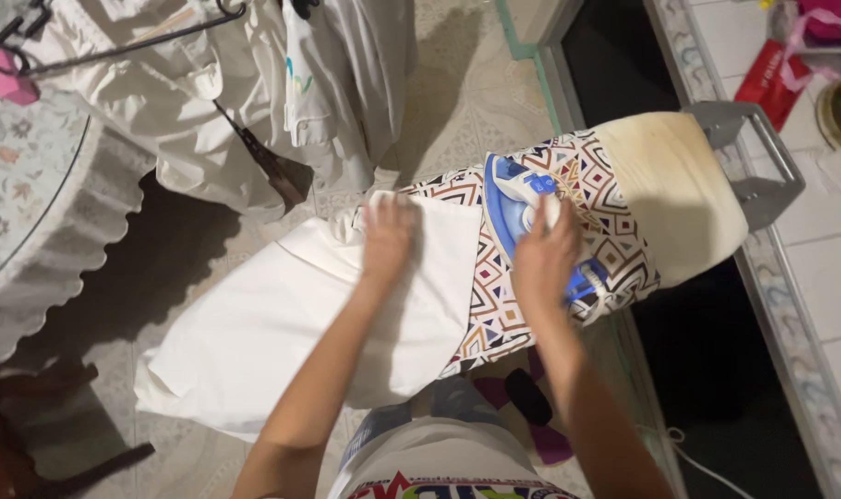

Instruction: The person irons a white shirt on an ironing board. They smooth the fabric with their hands, use a blue and white iron to press the shirt, and reposition the garment to iron different sections.

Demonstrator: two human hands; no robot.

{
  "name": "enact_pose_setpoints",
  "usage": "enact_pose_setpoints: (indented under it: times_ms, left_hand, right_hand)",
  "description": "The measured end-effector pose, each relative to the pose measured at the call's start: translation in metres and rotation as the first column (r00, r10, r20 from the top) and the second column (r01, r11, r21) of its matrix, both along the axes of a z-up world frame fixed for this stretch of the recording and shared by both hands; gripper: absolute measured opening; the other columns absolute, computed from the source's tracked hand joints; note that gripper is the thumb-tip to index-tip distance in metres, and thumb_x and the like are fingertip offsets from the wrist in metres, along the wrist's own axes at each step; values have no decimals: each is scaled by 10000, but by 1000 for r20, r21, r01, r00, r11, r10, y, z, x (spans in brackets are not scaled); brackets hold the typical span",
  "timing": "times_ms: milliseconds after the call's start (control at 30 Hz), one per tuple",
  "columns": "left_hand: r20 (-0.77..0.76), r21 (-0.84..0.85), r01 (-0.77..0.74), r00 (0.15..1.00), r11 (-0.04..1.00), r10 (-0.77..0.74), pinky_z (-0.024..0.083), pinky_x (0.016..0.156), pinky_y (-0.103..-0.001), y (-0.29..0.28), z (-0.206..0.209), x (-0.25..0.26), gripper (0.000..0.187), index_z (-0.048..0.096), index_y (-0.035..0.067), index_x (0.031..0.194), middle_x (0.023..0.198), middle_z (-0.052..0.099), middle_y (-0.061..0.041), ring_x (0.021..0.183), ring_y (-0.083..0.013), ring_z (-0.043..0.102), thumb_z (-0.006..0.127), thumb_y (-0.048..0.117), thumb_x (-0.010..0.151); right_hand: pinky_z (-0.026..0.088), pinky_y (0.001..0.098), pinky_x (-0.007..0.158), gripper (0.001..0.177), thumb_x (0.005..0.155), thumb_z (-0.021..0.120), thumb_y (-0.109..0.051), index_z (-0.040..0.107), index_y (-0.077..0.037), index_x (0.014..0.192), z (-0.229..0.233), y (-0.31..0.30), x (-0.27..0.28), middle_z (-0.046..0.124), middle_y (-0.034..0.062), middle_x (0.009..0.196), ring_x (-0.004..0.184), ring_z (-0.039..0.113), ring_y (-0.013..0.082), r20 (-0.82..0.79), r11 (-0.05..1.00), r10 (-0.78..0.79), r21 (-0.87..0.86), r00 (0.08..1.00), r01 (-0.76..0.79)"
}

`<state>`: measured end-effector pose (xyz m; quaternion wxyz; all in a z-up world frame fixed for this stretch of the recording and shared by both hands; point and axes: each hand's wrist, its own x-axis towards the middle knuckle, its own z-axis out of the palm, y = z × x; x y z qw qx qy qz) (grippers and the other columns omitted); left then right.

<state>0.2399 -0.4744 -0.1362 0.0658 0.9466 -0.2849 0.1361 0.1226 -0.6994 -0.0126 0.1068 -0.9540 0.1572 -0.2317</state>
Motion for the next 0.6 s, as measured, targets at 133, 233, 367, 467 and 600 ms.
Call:
enact_pose_setpoints:
  times_ms: [133,233,367,467,600]
  left_hand:
    - [-325,-127,-40,946,991,-3,172,1225,-641,-50,6,-83,834,256,-5,1586,1647,157,-340,1526,-491,190,585,406,940]
    - [-660,58,-22,749,998,55,20,1198,-643,-74,29,-106,922,57,107,1603,1631,-116,-312,1524,-486,-92,544,548,957]
    - [-889,47,209,455,977,-54,-56,1218,-587,-93,45,-120,1018,-108,82,1619,1608,-274,-321,1507,-470,-264,535,546,980]
    - [-896,-382,190,163,905,-413,129,1161,-554,-90,35,-115,815,165,-5,1575,1564,71,-363,1445,-494,38,576,364,976]
    - [-743,-467,-426,-286,775,-605,614,930,-353,-19,15,-63,407,665,70,1293,1229,737,-63,1155,-145,702,434,175,973]
  right_hand:
    - [529,474,895,467,851,784,-146,637,26,1260,24,-54,22,694,259,1104,1030,668,388,-231,957,48,288,972,22]
    - [550,426,694,403,799,823,-185,693,23,1118,36,-82,32,727,175,821,733,712,302,-323,859,129,509,937,57]
    - [534,409,577,386,791,808,-208,682,33,1065,48,-91,34,716,175,735,601,686,254,-315,758,128,643,940,112]
    - [558,394,634,429,789,810,-269,669,24,1069,58,-79,33,737,193,805,670,726,279,-227,808,182,589,957,-14]
    - [559,410,757,496,797,837,-371,694,-17,1113,72,-51,36,753,209,921,854,740,320,-276,855,302,501,912,-131]
